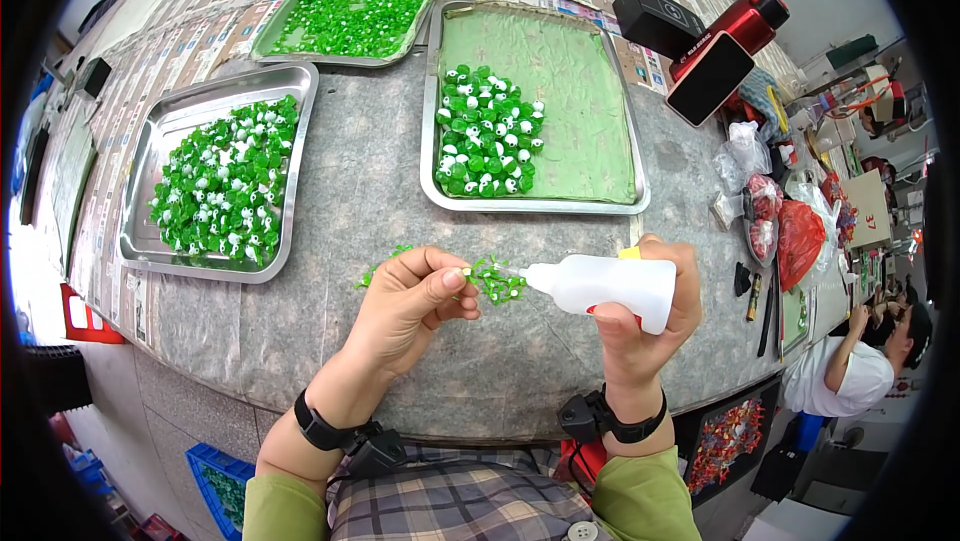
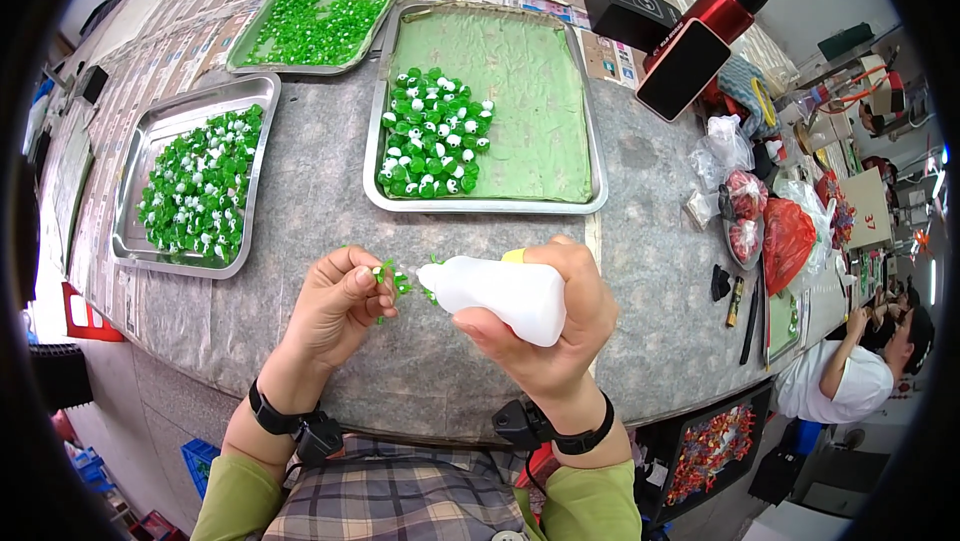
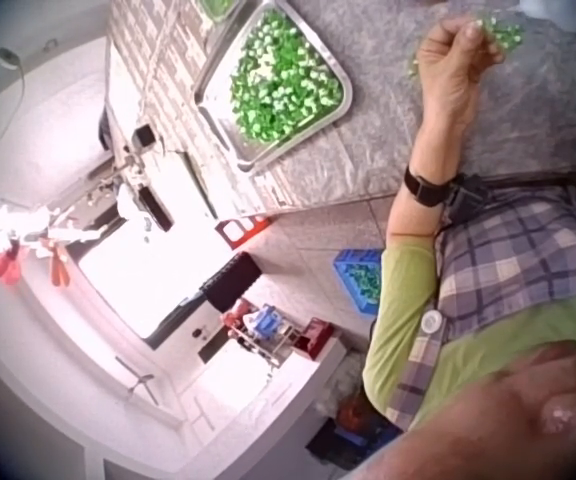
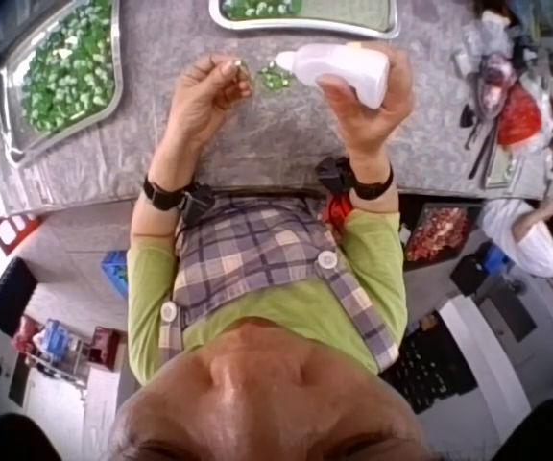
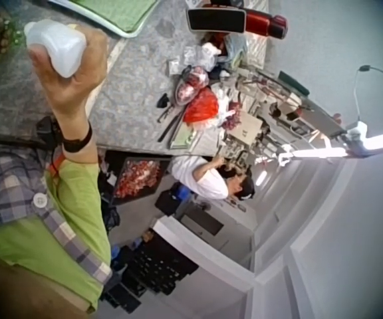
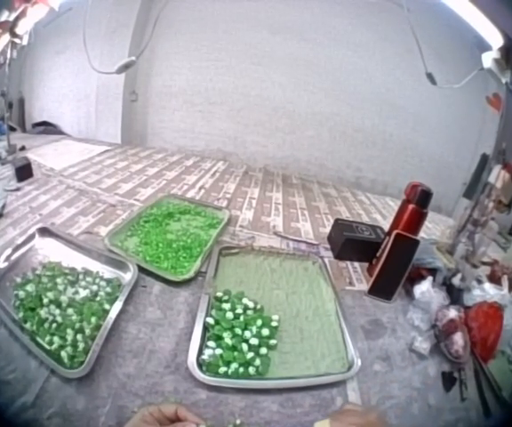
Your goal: The person applies glue to green plastic bases and attaches white and black eye pieces to them by hand. The completed assemblies are then placed onto the table, and the process is repeated.
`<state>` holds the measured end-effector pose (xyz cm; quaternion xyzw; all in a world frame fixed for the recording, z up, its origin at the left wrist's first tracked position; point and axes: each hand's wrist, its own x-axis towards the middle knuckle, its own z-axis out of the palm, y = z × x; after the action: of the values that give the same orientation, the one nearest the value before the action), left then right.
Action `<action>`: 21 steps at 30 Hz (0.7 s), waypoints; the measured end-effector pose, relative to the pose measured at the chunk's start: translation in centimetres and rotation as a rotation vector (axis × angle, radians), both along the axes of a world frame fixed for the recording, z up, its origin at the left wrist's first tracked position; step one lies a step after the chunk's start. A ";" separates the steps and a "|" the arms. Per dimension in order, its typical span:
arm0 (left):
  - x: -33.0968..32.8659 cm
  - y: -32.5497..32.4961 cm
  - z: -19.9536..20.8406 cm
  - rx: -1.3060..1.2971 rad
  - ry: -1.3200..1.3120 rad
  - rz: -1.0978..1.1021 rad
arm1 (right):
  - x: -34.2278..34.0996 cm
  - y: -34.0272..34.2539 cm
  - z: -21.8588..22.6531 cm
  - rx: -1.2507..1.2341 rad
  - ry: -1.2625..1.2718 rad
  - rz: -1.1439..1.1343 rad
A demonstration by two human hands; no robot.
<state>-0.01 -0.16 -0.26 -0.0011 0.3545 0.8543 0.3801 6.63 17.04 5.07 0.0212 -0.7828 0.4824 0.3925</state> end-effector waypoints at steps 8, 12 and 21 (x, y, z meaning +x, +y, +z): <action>0.2 0.1 0.5 -0.107 0.098 0.105 | 0.5 0.5 0.0 -0.032 0.033 0.010; 0.2 0.1 0.5 -0.103 0.116 0.135 | 0.5 0.3 -0.3 -0.042 -0.020 0.020; 0.2 0.0 0.4 -0.099 0.125 0.146 | 0.3 0.4 -0.4 0.007 -0.037 0.052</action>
<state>0.16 -0.11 0.18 0.0077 0.4182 0.8597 0.2933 6.98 17.41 4.72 0.0339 -0.7908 0.4900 0.3652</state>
